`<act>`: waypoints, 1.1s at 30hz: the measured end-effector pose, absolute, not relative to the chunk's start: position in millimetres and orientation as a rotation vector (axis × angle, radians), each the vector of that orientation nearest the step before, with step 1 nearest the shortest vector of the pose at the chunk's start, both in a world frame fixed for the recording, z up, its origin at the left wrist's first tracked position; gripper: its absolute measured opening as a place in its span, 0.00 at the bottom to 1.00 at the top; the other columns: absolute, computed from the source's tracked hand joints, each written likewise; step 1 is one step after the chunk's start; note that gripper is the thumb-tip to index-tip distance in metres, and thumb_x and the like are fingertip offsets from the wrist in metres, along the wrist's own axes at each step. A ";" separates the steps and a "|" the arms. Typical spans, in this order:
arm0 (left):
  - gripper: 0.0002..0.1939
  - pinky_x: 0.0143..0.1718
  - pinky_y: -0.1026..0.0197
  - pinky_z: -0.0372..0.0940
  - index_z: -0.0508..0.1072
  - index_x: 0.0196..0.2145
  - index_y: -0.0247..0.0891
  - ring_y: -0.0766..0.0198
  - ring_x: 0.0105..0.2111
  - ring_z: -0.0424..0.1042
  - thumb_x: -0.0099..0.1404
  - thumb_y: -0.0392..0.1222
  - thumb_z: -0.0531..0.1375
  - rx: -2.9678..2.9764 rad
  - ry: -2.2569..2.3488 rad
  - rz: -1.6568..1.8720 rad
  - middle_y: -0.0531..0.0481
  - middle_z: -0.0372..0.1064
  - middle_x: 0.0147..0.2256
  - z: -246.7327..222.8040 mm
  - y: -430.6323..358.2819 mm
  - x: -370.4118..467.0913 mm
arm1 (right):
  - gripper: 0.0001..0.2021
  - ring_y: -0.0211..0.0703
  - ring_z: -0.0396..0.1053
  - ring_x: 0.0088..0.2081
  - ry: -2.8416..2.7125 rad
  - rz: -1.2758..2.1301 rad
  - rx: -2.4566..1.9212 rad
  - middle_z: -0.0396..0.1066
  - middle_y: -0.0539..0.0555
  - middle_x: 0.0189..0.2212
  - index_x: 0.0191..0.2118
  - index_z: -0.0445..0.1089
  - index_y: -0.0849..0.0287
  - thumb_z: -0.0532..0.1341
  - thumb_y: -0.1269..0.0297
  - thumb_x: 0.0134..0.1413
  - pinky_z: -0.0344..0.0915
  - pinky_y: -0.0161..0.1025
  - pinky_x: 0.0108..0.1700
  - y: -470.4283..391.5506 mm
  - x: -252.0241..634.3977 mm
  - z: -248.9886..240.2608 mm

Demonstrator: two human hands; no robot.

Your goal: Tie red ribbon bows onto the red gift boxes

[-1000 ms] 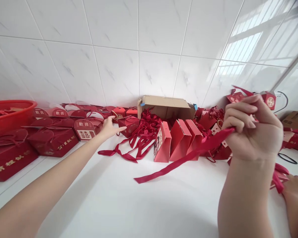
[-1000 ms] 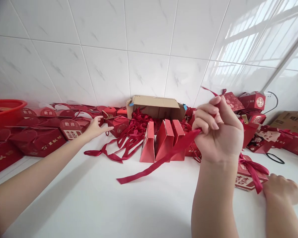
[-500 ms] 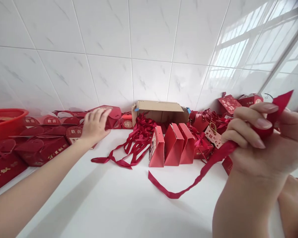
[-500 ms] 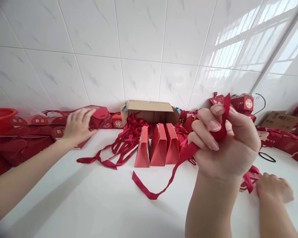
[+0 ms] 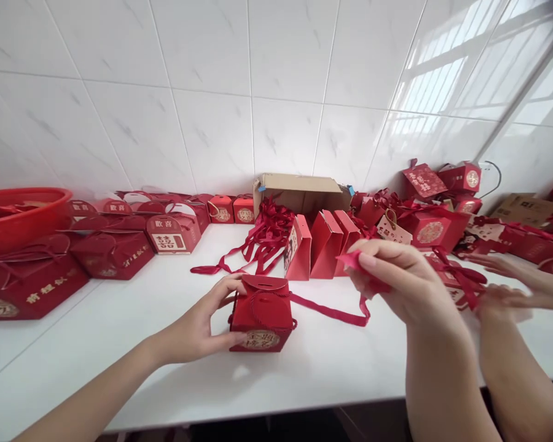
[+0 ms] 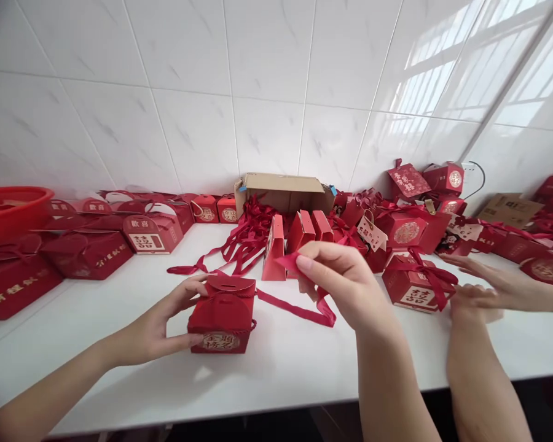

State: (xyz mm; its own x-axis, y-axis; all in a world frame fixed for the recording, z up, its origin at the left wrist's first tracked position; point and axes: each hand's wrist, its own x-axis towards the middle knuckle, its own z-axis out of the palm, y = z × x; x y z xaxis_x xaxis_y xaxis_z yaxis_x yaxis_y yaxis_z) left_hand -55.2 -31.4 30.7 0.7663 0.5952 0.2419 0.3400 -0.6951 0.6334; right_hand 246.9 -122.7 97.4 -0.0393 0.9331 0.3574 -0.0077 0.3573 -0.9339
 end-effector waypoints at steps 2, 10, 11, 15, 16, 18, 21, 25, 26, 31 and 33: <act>0.19 0.56 0.46 0.61 0.60 0.51 0.46 0.49 0.61 0.56 0.63 0.42 0.58 2.444 0.791 0.633 0.40 0.49 0.63 18.9 -35.3 -53.9 | 0.10 0.34 0.59 0.24 -1.326 1.016 -1.017 0.64 0.50 0.23 0.31 0.73 0.57 0.61 0.57 0.56 0.53 0.31 0.20 -133.2 243.7 74.5; 0.19 0.58 0.37 0.54 0.68 0.50 0.46 0.41 0.65 0.41 0.62 0.50 0.58 2.643 0.989 0.722 0.43 0.42 0.65 23.5 -38.9 -38.9 | 0.12 0.35 0.59 0.28 -1.212 1.075 -1.071 0.65 0.52 0.27 0.28 0.73 0.59 0.60 0.57 0.57 0.54 0.33 0.26 -172.3 228.5 20.0; 0.18 0.58 0.36 0.54 0.69 0.50 0.46 0.41 0.65 0.41 0.62 0.51 0.58 2.655 0.995 0.705 0.43 0.44 0.65 26.5 -38.3 -34.3 | 0.12 0.36 0.60 0.29 -1.212 1.073 -1.042 0.65 0.52 0.27 0.28 0.73 0.58 0.60 0.58 0.57 0.56 0.34 0.28 -174.9 226.9 18.4; 0.14 0.55 0.33 0.56 0.73 0.46 0.48 0.39 0.64 0.42 0.64 0.49 0.57 2.718 0.961 0.659 0.45 0.47 0.64 33.1 -43.3 -14.1 | 0.09 0.37 0.59 0.30 -1.109 1.024 -1.002 0.63 0.52 0.28 0.28 0.74 0.58 0.62 0.60 0.55 0.57 0.35 0.31 -184.2 220.5 16.0; 0.13 0.55 0.32 0.56 0.74 0.45 0.49 0.38 0.64 0.41 0.64 0.47 0.56 2.756 0.920 0.645 0.46 0.47 0.64 34.0 -48.8 -10.1 | 0.09 0.36 0.58 0.29 -1.073 1.014 -1.013 0.62 0.52 0.28 0.27 0.74 0.58 0.62 0.60 0.55 0.56 0.35 0.30 -186.6 219.2 15.5; 0.12 0.54 0.29 0.53 0.76 0.42 0.51 0.36 0.64 0.39 0.63 0.40 0.57 2.849 0.759 0.619 0.48 0.47 0.64 36.7 -65.9 -6.2 | 0.10 0.35 0.55 0.28 -1.033 0.991 -1.026 0.59 0.51 0.27 0.25 0.74 0.58 0.63 0.60 0.54 0.54 0.35 0.28 -190.9 217.8 13.6; 0.22 0.58 0.30 0.47 0.75 0.43 0.55 0.41 0.64 0.41 0.56 0.30 0.57 2.937 0.360 0.627 0.55 0.51 0.64 44.3 -95.5 -12.8 | 0.12 0.35 0.55 0.27 -1.039 0.953 -1.027 0.56 0.50 0.25 0.24 0.73 0.58 0.62 0.61 0.55 0.53 0.35 0.28 -195.2 220.5 7.7; 0.25 0.60 0.41 0.51 0.72 0.45 0.53 0.51 0.61 0.51 0.56 0.26 0.53 2.871 0.346 0.855 0.55 0.62 0.58 51.8 -95.9 -32.4 | 0.10 0.36 0.57 0.27 -1.082 0.932 -1.028 0.57 0.51 0.24 0.26 0.74 0.58 0.61 0.62 0.56 0.55 0.35 0.27 -195.8 226.1 -2.5; 0.20 0.59 0.44 0.53 0.71 0.43 0.50 0.52 0.60 0.54 0.58 0.28 0.53 2.834 0.495 0.911 0.53 0.64 0.56 50.9 -87.0 -36.2 | 0.10 0.36 0.56 0.27 -1.066 0.929 -1.030 0.57 0.50 0.24 0.26 0.74 0.58 0.61 0.62 0.56 0.55 0.35 0.27 -195.5 226.2 -4.4; 0.05 0.42 0.58 0.67 0.66 0.37 0.41 0.59 0.41 0.69 0.65 0.43 0.55 2.554 1.060 0.783 0.48 0.68 0.39 30.9 -43.8 -41.5 | 0.10 0.35 0.58 0.26 -1.067 0.965 -0.994 0.59 0.49 0.22 0.26 0.70 0.57 0.60 0.63 0.58 0.58 0.33 0.28 -195.5 215.3 -6.7; 0.08 0.44 0.57 0.66 0.67 0.38 0.41 0.59 0.42 0.68 0.64 0.46 0.57 2.570 1.093 0.796 0.47 0.66 0.39 23.6 -41.3 -39.2 | 0.07 0.37 0.65 0.33 -1.218 0.947 -1.019 0.67 0.51 0.29 0.29 0.71 0.56 0.59 0.64 0.58 0.62 0.34 0.35 -195.6 205.3 -4.3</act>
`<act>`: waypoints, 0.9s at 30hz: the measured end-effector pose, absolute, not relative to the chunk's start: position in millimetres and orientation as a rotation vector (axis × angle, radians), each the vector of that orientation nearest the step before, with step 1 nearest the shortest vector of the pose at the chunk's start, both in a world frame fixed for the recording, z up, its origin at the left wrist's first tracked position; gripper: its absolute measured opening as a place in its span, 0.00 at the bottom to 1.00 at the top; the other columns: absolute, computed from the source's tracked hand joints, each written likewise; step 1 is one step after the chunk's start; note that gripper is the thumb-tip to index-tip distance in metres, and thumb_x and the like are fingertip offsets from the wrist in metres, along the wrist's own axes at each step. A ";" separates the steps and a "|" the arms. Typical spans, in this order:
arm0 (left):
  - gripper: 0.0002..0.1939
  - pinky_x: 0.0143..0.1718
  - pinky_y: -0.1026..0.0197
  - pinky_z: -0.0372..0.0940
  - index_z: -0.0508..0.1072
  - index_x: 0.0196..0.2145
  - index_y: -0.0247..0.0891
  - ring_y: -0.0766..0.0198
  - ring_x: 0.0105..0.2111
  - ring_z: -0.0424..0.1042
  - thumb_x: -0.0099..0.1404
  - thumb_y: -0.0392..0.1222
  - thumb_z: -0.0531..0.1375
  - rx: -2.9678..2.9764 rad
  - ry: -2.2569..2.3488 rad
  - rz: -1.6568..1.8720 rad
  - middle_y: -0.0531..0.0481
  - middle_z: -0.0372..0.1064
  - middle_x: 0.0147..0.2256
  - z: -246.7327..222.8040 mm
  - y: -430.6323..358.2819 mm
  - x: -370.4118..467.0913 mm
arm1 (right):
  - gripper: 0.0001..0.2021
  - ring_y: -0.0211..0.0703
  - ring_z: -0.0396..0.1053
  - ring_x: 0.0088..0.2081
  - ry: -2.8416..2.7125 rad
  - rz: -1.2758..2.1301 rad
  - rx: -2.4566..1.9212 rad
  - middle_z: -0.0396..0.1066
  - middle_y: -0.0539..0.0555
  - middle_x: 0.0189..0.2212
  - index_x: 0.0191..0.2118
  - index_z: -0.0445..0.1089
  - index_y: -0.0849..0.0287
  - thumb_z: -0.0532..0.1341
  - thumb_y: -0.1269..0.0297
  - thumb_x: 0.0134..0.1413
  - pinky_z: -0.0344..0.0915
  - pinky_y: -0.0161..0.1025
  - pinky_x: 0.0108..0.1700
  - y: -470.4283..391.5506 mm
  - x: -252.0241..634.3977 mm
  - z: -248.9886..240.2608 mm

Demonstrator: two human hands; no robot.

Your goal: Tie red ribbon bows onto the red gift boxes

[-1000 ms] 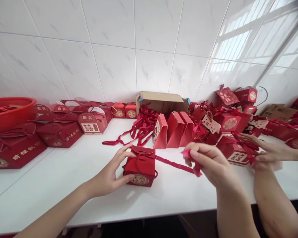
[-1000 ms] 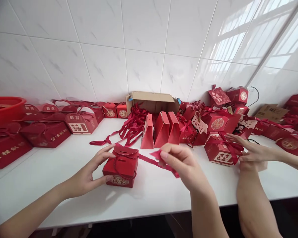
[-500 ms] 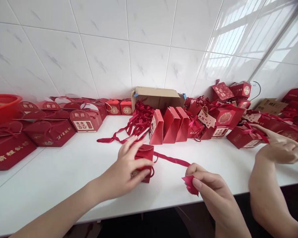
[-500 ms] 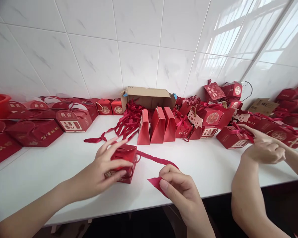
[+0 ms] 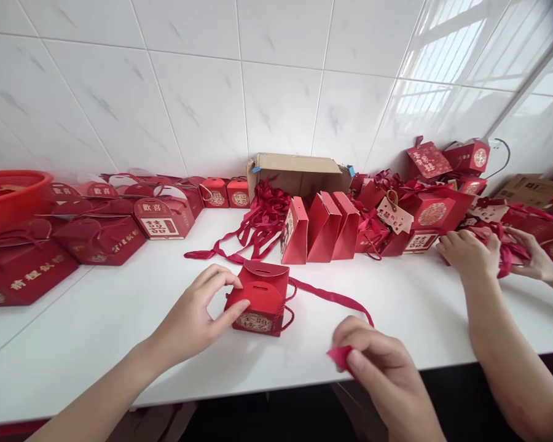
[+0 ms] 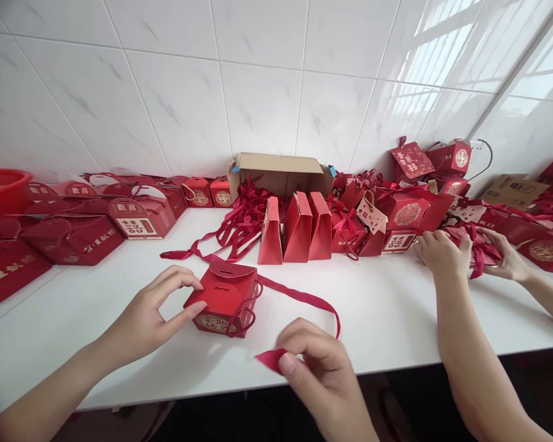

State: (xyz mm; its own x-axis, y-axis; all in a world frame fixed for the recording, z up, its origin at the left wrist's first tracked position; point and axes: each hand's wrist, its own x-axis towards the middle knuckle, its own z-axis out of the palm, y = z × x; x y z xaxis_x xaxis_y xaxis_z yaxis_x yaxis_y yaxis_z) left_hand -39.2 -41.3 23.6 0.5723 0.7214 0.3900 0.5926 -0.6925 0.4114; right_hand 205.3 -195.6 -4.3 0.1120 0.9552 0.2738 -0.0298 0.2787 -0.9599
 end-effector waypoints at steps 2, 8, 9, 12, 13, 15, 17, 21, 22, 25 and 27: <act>0.09 0.49 0.54 0.63 0.68 0.39 0.42 0.55 0.48 0.65 0.62 0.47 0.58 2.620 1.091 0.860 0.45 0.65 0.44 19.9 -44.1 -36.1 | 0.04 0.43 0.69 0.43 -1.397 0.945 -1.092 0.72 0.54 0.40 0.33 0.73 0.54 0.60 0.64 0.57 0.64 0.38 0.46 -194.3 191.7 -0.6; 0.08 0.50 0.56 0.65 0.68 0.40 0.42 0.56 0.49 0.68 0.63 0.44 0.58 2.588 1.002 0.885 0.45 0.67 0.48 17.1 -48.2 -30.4 | 0.06 0.50 0.68 0.52 -1.801 1.079 -1.195 0.62 0.54 0.58 0.34 0.77 0.53 0.61 0.62 0.55 0.65 0.44 0.54 -180.8 156.3 4.3; 0.08 0.49 0.56 0.65 0.68 0.40 0.41 0.56 0.48 0.68 0.63 0.44 0.58 2.584 1.002 0.893 0.45 0.67 0.47 16.6 -48.1 -30.3 | 0.07 0.51 0.66 0.55 -1.799 1.030 -1.233 0.59 0.54 0.61 0.35 0.77 0.52 0.60 0.62 0.56 0.64 0.45 0.55 -179.6 155.0 3.0; 0.09 0.49 0.56 0.66 0.69 0.41 0.41 0.57 0.48 0.69 0.63 0.44 0.57 2.588 1.010 0.918 0.45 0.68 0.47 14.9 -48.7 -30.7 | 0.09 0.55 0.57 0.61 -1.751 0.880 -1.344 0.55 0.55 0.63 0.36 0.76 0.53 0.57 0.61 0.58 0.61 0.49 0.58 -181.0 158.3 -3.8; 0.09 0.49 0.57 0.66 0.69 0.41 0.41 0.57 0.48 0.69 0.63 0.43 0.57 2.590 1.010 0.917 0.46 0.68 0.46 14.3 -49.1 -31.0 | 0.09 0.56 0.56 0.62 -1.730 0.843 -1.372 0.55 0.57 0.63 0.36 0.76 0.53 0.57 0.61 0.59 0.61 0.50 0.58 -182.5 160.4 -6.6; 0.09 0.50 0.57 0.65 0.70 0.42 0.42 0.57 0.48 0.69 0.64 0.43 0.57 2.593 1.005 0.915 0.46 0.67 0.47 13.0 -49.5 -31.7 | 0.10 0.57 0.52 0.64 -1.681 0.770 -1.404 0.55 0.58 0.63 0.35 0.75 0.54 0.57 0.61 0.59 0.61 0.51 0.57 -184.7 164.5 -12.0; 0.09 0.50 0.57 0.65 0.70 0.42 0.42 0.58 0.48 0.68 0.64 0.43 0.58 2.603 1.000 0.929 0.46 0.67 0.47 11.5 -49.8 -32.8 | 0.10 0.57 0.49 0.65 -1.624 0.706 -1.407 0.53 0.59 0.63 0.34 0.75 0.54 0.56 0.61 0.59 0.60 0.51 0.57 -183.9 167.6 -16.8; 0.09 0.49 0.57 0.65 0.71 0.42 0.41 0.58 0.48 0.68 0.63 0.41 0.59 2.644 0.957 0.986 0.46 0.67 0.47 8.5 -51.1 -35.2 | 0.11 0.57 0.48 0.65 -1.533 0.672 -1.404 0.50 0.58 0.65 0.34 0.74 0.55 0.56 0.60 0.60 0.55 0.54 0.60 -172.4 175.2 -23.1; 0.09 0.49 0.57 0.65 0.71 0.42 0.41 0.58 0.48 0.68 0.63 0.40 0.59 2.651 0.940 1.005 0.46 0.67 0.47 7.8 -51.8 -35.7 | 0.11 0.57 0.48 0.65 -1.502 0.683 -1.410 0.51 0.58 0.64 0.33 0.74 0.55 0.56 0.59 0.60 0.55 0.54 0.60 -168.9 177.9 -24.0; 0.09 0.49 0.56 0.65 0.70 0.42 0.41 0.57 0.48 0.67 0.62 0.37 0.59 2.661 0.884 1.068 0.46 0.69 0.45 6.4 -55.1 -36.7 | 0.12 0.56 0.53 0.63 -1.321 0.710 -1.416 0.59 0.60 0.59 0.31 0.72 0.56 0.57 0.57 0.59 0.54 0.55 0.60 -161.1 185.4 -24.5; 0.09 0.49 0.55 0.65 0.70 0.41 0.41 0.57 0.48 0.67 0.61 0.35 0.59 2.659 0.845 1.107 0.46 0.69 0.43 5.8 -58.5 -36.7 | 0.13 0.55 0.58 0.59 -1.180 0.729 -1.385 0.64 0.61 0.55 0.30 0.70 0.57 0.57 0.55 0.58 0.54 0.56 0.60 -159.2 186.9 -22.4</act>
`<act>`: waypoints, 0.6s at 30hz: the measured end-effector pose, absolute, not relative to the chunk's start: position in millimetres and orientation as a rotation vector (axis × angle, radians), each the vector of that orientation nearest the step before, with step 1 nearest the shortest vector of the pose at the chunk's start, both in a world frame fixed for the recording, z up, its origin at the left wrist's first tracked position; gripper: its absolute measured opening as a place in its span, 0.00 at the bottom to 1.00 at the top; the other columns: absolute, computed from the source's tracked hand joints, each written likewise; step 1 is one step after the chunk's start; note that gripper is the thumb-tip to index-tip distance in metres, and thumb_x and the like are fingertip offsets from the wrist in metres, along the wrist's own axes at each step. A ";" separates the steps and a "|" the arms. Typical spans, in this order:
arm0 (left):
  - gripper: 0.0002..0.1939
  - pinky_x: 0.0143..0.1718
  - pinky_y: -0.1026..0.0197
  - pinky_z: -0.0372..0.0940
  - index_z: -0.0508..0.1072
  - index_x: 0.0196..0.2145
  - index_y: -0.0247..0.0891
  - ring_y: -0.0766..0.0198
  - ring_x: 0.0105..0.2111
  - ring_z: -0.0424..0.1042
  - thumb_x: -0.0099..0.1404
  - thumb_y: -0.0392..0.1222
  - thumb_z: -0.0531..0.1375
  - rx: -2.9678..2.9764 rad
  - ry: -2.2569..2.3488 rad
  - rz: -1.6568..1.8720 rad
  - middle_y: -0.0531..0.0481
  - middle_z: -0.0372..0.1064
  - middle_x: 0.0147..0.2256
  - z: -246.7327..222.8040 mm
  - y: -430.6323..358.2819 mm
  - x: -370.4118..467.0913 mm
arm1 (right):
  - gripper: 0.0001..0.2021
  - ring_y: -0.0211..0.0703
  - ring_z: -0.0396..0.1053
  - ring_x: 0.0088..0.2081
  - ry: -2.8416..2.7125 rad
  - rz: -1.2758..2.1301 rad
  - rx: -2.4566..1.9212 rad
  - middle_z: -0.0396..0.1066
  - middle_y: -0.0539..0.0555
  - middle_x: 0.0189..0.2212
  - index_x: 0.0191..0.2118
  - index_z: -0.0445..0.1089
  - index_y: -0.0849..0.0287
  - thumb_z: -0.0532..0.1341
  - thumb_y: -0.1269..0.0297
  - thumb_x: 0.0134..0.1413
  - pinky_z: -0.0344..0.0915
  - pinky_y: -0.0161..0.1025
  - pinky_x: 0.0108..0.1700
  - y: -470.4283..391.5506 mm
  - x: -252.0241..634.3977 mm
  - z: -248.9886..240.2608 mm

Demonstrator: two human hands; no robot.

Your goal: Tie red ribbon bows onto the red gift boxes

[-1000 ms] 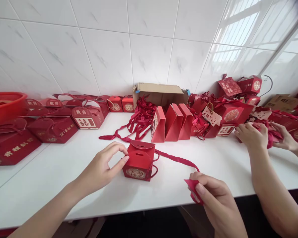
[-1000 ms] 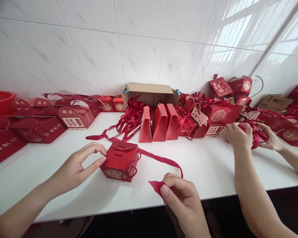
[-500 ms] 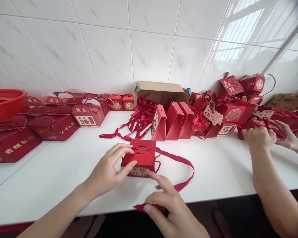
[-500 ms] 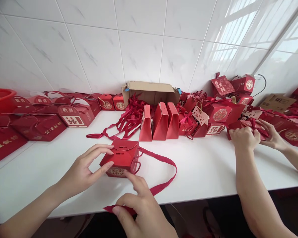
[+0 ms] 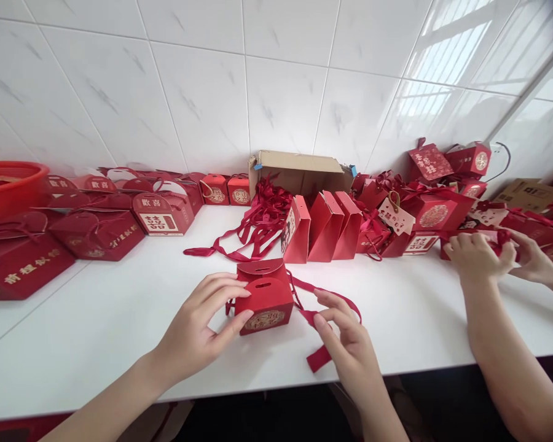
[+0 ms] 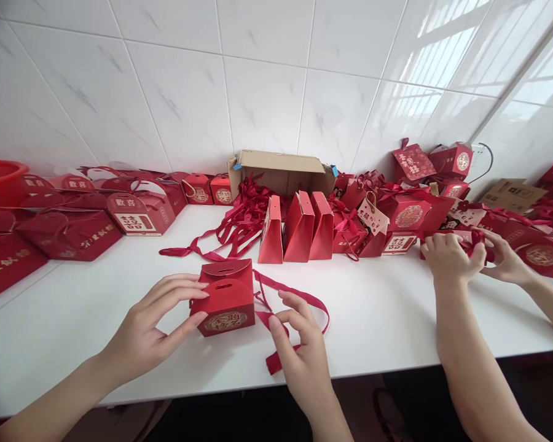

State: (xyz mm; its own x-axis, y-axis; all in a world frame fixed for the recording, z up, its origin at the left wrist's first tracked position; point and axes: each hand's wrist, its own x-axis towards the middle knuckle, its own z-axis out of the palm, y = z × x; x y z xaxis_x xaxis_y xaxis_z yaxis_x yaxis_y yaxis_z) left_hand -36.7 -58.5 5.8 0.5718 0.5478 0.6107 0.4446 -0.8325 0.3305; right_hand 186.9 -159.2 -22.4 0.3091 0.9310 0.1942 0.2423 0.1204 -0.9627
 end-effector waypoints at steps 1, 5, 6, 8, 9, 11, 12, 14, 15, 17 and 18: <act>0.09 0.49 0.55 0.65 0.69 0.41 0.41 0.56 0.48 0.67 0.61 0.34 0.60 2.655 0.823 1.123 0.46 0.70 0.42 5.7 -60.8 -36.3 | 0.13 0.55 0.59 0.58 -1.129 0.738 -1.364 0.65 0.60 0.54 0.29 0.69 0.57 0.57 0.54 0.58 0.54 0.56 0.60 -158.8 185.9 -20.7; 0.11 0.48 0.56 0.66 0.69 0.42 0.40 0.58 0.45 0.69 0.60 0.32 0.59 2.651 0.756 1.164 0.46 0.70 0.42 7.5 -73.1 -32.0 | 0.16 0.55 0.58 0.58 -1.079 0.703 -1.318 0.64 0.59 0.54 0.26 0.68 0.58 0.57 0.53 0.58 0.53 0.56 0.59 -157.1 173.9 -11.5; 0.12 0.47 0.57 0.66 0.70 0.42 0.41 0.59 0.44 0.70 0.60 0.31 0.59 2.656 0.747 1.164 0.46 0.71 0.42 8.6 -76.7 -30.2 | 0.16 0.55 0.59 0.58 -1.082 0.683 -1.319 0.63 0.59 0.54 0.25 0.68 0.58 0.57 0.53 0.58 0.53 0.56 0.59 -155.9 170.6 -9.6; 0.13 0.44 0.59 0.67 0.70 0.43 0.41 0.59 0.42 0.71 0.60 0.31 0.59 2.664 0.721 1.158 0.46 0.71 0.42 11.4 -83.6 -25.8 | 0.16 0.55 0.59 0.57 -1.084 0.643 -1.329 0.63 0.59 0.54 0.26 0.68 0.58 0.56 0.53 0.58 0.55 0.53 0.58 -152.3 165.9 -6.8; 0.14 0.43 0.59 0.67 0.70 0.43 0.41 0.60 0.42 0.71 0.60 0.31 0.59 2.666 0.702 1.151 0.46 0.72 0.41 12.9 -86.6 -23.5 | 0.15 0.54 0.59 0.57 -1.091 0.623 -1.339 0.64 0.59 0.53 0.26 0.69 0.57 0.57 0.54 0.58 0.56 0.52 0.57 -150.2 164.6 -6.0; 0.15 0.42 0.59 0.67 0.70 0.44 0.41 0.60 0.41 0.71 0.60 0.30 0.59 2.670 0.657 1.138 0.46 0.72 0.41 15.5 -90.9 -19.3 | 0.14 0.53 0.60 0.57 -1.128 0.591 -1.365 0.64 0.59 0.53 0.26 0.69 0.57 0.57 0.55 0.58 0.58 0.50 0.56 -145.6 163.8 -4.9; 0.15 0.42 0.59 0.67 0.69 0.44 0.40 0.61 0.40 0.71 0.60 0.29 0.59 2.672 0.635 1.136 0.46 0.72 0.42 16.5 -92.1 -17.6 | 0.13 0.53 0.60 0.57 -1.148 0.574 -1.374 0.64 0.59 0.52 0.26 0.69 0.57 0.57 0.56 0.57 0.57 0.49 0.56 -143.4 163.7 -4.3; 0.16 0.43 0.58 0.66 0.68 0.45 0.40 0.61 0.41 0.70 0.60 0.28 0.58 2.676 0.597 1.130 0.46 0.72 0.42 17.8 -92.6 -15.3 | 0.13 0.53 0.59 0.57 -1.168 0.543 -1.380 0.65 0.58 0.51 0.26 0.69 0.57 0.57 0.56 0.57 0.57 0.49 0.56 -139.6 162.9 -2.2; 0.16 0.43 0.58 0.65 0.68 0.45 0.40 0.60 0.41 0.70 0.60 0.27 0.57 2.675 0.584 1.131 0.46 0.72 0.41 18.3 -92.0 -14.7 | 0.13 0.52 0.59 0.57 -1.166 0.535 -1.377 0.65 0.58 0.50 0.26 0.69 0.57 0.57 0.57 0.57 0.56 0.49 0.56 -138.0 162.0 -0.8; 0.17 0.44 0.57 0.65 0.67 0.45 0.40 0.60 0.41 0.69 0.60 0.25 0.55 2.670 0.586 1.135 0.47 0.72 0.40 18.7 -89.8 -14.6 | 0.12 0.51 0.60 0.57 -1.149 0.540 -1.361 0.66 0.58 0.49 0.26 0.69 0.57 0.57 0.57 0.57 0.56 0.48 0.57 -135.7 159.5 2.6; 0.17 0.44 0.57 0.64 0.67 0.45 0.40 0.61 0.41 0.69 0.60 0.24 0.55 2.668 0.596 1.138 0.47 0.72 0.40 18.8 -88.5 -14.8 | 0.12 0.51 0.60 0.56 -1.143 0.552 -1.353 0.66 0.57 0.49 0.26 0.68 0.57 0.57 0.57 0.57 0.56 0.48 0.57 -135.0 158.1 4.2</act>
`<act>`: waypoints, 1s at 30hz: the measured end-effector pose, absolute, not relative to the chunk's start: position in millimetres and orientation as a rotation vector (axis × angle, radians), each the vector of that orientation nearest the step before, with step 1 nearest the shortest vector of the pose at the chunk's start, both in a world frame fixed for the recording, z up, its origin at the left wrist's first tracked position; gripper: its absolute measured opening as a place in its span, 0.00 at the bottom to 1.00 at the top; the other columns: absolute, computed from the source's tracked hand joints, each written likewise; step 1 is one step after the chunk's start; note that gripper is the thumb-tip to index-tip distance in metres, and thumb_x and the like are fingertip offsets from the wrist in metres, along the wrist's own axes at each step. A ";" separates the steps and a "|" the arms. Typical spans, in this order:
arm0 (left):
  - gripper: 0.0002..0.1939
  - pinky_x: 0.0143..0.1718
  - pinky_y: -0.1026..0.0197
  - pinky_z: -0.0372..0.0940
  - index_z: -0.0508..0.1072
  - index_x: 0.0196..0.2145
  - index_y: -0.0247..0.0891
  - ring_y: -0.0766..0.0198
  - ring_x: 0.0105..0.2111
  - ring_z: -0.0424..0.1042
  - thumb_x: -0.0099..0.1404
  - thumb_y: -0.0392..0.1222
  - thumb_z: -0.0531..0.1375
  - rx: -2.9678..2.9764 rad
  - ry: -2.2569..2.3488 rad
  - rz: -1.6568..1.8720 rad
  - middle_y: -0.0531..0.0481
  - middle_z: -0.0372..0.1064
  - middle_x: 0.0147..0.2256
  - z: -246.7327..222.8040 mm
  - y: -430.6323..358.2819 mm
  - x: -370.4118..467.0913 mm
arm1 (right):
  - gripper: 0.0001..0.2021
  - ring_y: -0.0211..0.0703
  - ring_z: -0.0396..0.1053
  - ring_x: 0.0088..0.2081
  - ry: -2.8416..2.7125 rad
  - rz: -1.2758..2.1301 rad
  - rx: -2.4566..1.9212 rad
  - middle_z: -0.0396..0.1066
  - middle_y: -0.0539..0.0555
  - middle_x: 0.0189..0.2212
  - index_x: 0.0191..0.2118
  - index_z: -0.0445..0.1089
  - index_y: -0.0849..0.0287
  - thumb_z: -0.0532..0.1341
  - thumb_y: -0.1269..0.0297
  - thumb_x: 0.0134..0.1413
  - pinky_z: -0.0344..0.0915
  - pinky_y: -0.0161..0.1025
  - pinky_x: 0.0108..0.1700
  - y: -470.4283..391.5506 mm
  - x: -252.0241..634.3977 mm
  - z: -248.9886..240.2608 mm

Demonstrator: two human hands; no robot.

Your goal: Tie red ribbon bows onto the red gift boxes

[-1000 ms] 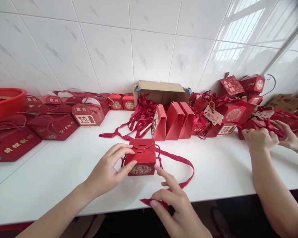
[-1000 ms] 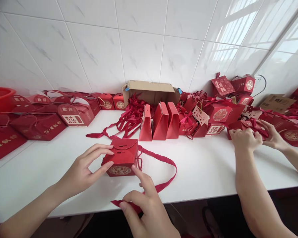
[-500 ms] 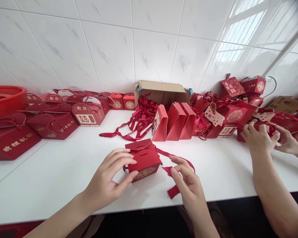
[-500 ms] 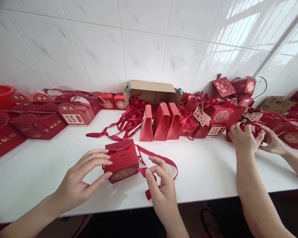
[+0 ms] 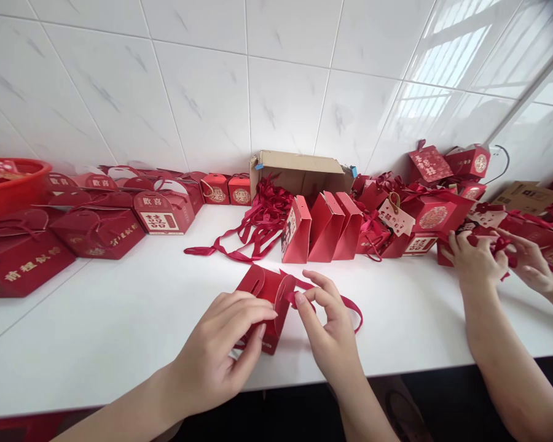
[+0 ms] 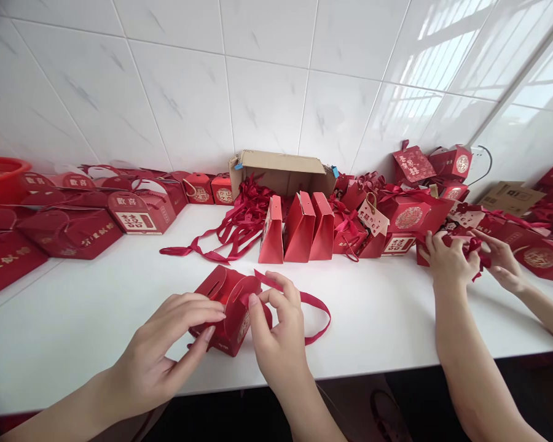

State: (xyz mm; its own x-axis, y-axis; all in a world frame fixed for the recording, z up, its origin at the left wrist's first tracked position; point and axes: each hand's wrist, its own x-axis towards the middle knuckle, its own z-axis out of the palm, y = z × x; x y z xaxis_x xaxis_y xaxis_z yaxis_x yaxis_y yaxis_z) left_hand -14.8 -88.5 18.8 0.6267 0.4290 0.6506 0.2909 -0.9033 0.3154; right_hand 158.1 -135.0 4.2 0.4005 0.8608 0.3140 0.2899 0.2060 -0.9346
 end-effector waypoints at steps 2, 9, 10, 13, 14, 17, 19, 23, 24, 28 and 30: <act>0.17 0.42 0.58 0.65 0.68 0.44 0.40 0.61 0.40 0.69 0.60 0.24 0.54 2.664 0.629 1.145 0.49 0.73 0.38 18.5 -86.3 -15.3 | 0.13 0.51 0.61 0.55 -1.134 0.569 -1.337 0.65 0.57 0.50 0.26 0.68 0.57 0.57 0.57 0.57 0.56 0.48 0.57 -134.3 156.1 6.8; 0.16 0.41 0.59 0.66 0.68 0.42 0.42 0.61 0.40 0.68 0.60 0.25 0.56 2.666 0.632 1.175 0.51 0.73 0.35 15.6 -83.0 -13.4 | 0.12 0.50 0.61 0.56 -1.169 0.584 -1.343 0.65 0.57 0.51 0.26 0.68 0.57 0.57 0.57 0.57 0.56 0.47 0.57 -133.9 158.4 9.6; 0.16 0.42 0.58 0.65 0.68 0.42 0.42 0.61 0.40 0.68 0.60 0.25 0.56 2.679 0.622 1.176 0.51 0.73 0.35 15.8 -82.6 -12.7 | 0.12 0.50 0.61 0.56 -1.188 0.588 -1.350 0.65 0.57 0.51 0.27 0.68 0.57 0.57 0.58 0.57 0.56 0.47 0.57 -133.8 159.0 9.7; 0.14 0.42 0.58 0.65 0.67 0.39 0.41 0.61 0.40 0.67 0.59 0.25 0.57 2.705 0.628 1.183 0.52 0.72 0.34 18.0 -80.4 -10.0 | 0.11 0.50 0.61 0.56 -1.213 0.590 -1.362 0.64 0.57 0.51 0.28 0.68 0.57 0.57 0.59 0.57 0.56 0.46 0.57 -133.0 159.8 9.3; 0.13 0.42 0.58 0.64 0.66 0.37 0.41 0.61 0.39 0.67 0.59 0.25 0.57 2.704 0.644 1.189 0.52 0.72 0.33 19.0 -79.4 -8.9 | 0.10 0.50 0.61 0.55 -1.213 0.589 -1.365 0.64 0.57 0.51 0.27 0.68 0.57 0.57 0.59 0.57 0.56 0.47 0.57 -132.7 159.9 9.1; 0.10 0.43 0.57 0.64 0.65 0.35 0.40 0.61 0.40 0.66 0.59 0.27 0.57 2.686 0.720 1.226 0.51 0.70 0.34 21.8 -76.0 -6.2 | 0.11 0.50 0.62 0.55 -1.201 0.588 -1.374 0.64 0.56 0.51 0.26 0.67 0.57 0.57 0.60 0.57 0.56 0.46 0.56 -132.2 160.0 8.8; 0.09 0.44 0.55 0.64 0.65 0.36 0.39 0.59 0.41 0.66 0.59 0.29 0.57 2.668 0.794 1.243 0.48 0.69 0.37 23.1 -73.8 -5.4 | 0.11 0.50 0.61 0.55 -1.203 0.589 -1.375 0.65 0.56 0.50 0.26 0.67 0.57 0.58 0.60 0.57 0.56 0.46 0.56 -132.1 160.0 9.0; 0.08 0.46 0.51 0.63 0.67 0.39 0.39 0.55 0.45 0.65 0.60 0.34 0.57 2.660 0.955 1.173 0.45 0.68 0.41 25.4 -69.9 -4.9 | 0.10 0.49 0.61 0.55 -1.246 0.579 -1.366 0.65 0.57 0.50 0.27 0.67 0.57 0.57 0.61 0.58 0.56 0.47 0.57 -131.8 158.9 9.0; 0.08 0.46 0.51 0.63 0.68 0.39 0.39 0.55 0.46 0.65 0.61 0.35 0.57 2.668 0.973 1.138 0.45 0.68 0.42 26.2 -69.1 -4.7 | 0.09 0.49 0.61 0.55 -1.253 0.571 -1.362 0.65 0.57 0.50 0.27 0.67 0.57 0.57 0.61 0.58 0.56 0.47 0.57 -131.3 158.3 9.0; 0.08 0.48 0.50 0.62 0.72 0.39 0.40 0.55 0.47 0.65 0.62 0.35 0.56 2.699 0.941 1.073 0.45 0.68 0.45 29.9 -66.3 -2.2 | 0.10 0.49 0.61 0.54 -1.276 0.543 -1.360 0.65 0.57 0.49 0.28 0.66 0.57 0.57 0.61 0.58 0.56 0.48 0.56 -127.9 155.4 10.2; 0.08 0.48 0.51 0.62 0.73 0.36 0.40 0.55 0.46 0.66 0.62 0.34 0.56 2.713 0.919 1.100 0.47 0.70 0.44 31.7 -65.6 -0.5 | 0.10 0.49 0.61 0.55 -1.294 0.538 -1.374 0.65 0.57 0.49 0.27 0.67 0.57 0.56 0.60 0.58 0.56 0.49 0.57 -126.4 154.1 11.9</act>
State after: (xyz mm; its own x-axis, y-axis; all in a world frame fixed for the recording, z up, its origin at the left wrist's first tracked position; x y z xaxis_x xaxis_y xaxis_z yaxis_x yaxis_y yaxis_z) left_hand -0.5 -65.6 31.7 0.5643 0.5548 0.6114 0.5026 -0.8183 0.2788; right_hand 154.1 -126.4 11.9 0.2953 0.8912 0.3443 0.3848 0.2189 -0.8967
